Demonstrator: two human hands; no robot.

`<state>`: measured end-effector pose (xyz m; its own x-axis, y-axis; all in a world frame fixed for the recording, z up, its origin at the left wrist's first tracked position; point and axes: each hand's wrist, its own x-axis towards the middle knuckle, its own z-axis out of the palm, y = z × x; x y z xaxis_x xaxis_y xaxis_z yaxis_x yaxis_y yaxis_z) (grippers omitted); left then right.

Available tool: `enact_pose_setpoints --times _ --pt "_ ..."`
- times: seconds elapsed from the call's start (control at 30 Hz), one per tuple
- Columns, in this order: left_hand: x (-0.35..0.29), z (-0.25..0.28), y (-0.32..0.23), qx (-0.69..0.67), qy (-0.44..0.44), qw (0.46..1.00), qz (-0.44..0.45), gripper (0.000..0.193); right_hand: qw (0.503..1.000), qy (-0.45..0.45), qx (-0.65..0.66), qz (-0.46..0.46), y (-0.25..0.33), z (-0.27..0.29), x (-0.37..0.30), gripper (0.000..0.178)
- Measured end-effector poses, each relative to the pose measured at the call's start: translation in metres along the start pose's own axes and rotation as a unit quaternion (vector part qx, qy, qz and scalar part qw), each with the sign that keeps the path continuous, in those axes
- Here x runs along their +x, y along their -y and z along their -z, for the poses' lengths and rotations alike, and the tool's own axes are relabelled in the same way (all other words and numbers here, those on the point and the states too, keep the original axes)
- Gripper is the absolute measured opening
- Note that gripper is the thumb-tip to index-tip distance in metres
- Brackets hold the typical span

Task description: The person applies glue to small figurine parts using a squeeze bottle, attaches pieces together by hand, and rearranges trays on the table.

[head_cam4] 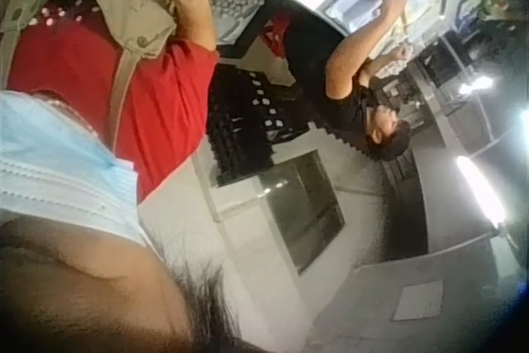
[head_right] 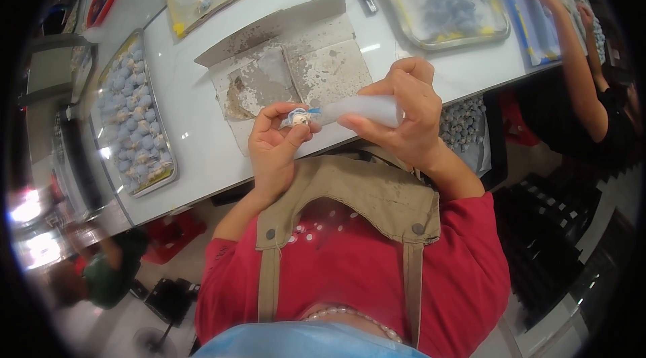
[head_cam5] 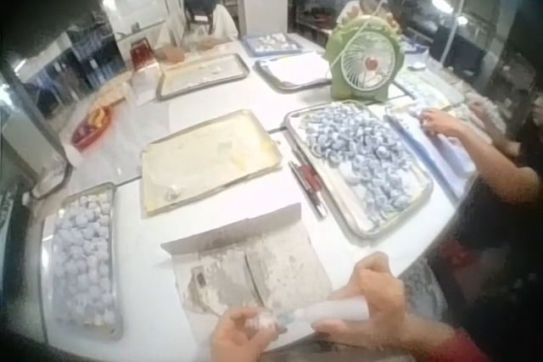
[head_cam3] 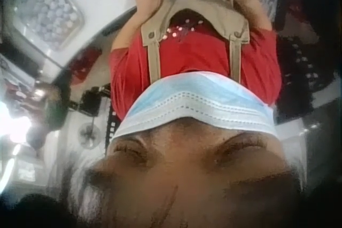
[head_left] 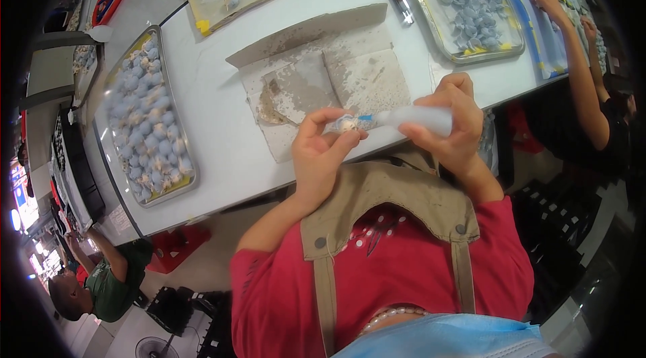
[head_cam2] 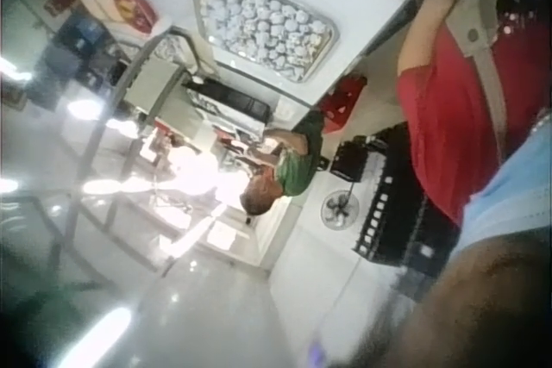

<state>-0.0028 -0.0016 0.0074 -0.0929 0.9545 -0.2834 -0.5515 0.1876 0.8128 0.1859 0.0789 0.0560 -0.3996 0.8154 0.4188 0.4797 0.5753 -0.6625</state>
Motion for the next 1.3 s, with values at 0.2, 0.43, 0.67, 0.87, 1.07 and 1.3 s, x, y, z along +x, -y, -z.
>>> enact_pose_setpoints --times 0.2,0.43,0.67,0.87,1.07,1.3 --pt "0.000 0.003 -0.001 0.000 0.000 1.000 -0.002 0.032 1.000 -0.004 0.007 -0.021 0.001 -0.003 0.001 0.031" --pt "0.001 0.009 -0.003 -0.047 -0.007 0.998 0.031 0.034 0.991 -0.067 0.051 -0.105 -0.026 -0.023 0.003 0.027" --pt "0.002 0.017 -0.011 -0.139 0.165 0.976 0.034 0.030 0.990 -0.038 -0.008 -0.138 -0.052 -0.052 0.014 0.019" --pt "0.005 0.019 -0.011 -0.132 0.162 0.976 0.051 0.029 0.984 -0.109 -0.140 -0.011 -0.095 -0.008 0.039 0.009" --pt "0.008 0.004 -0.010 -0.092 0.133 0.982 0.096 0.028 0.943 -0.055 -0.326 0.051 -0.152 0.024 0.084 0.026" --pt "0.008 -0.001 -0.010 -0.076 0.113 0.985 0.105 0.028 0.928 0.075 -0.361 0.051 -0.184 0.026 0.099 0.034"
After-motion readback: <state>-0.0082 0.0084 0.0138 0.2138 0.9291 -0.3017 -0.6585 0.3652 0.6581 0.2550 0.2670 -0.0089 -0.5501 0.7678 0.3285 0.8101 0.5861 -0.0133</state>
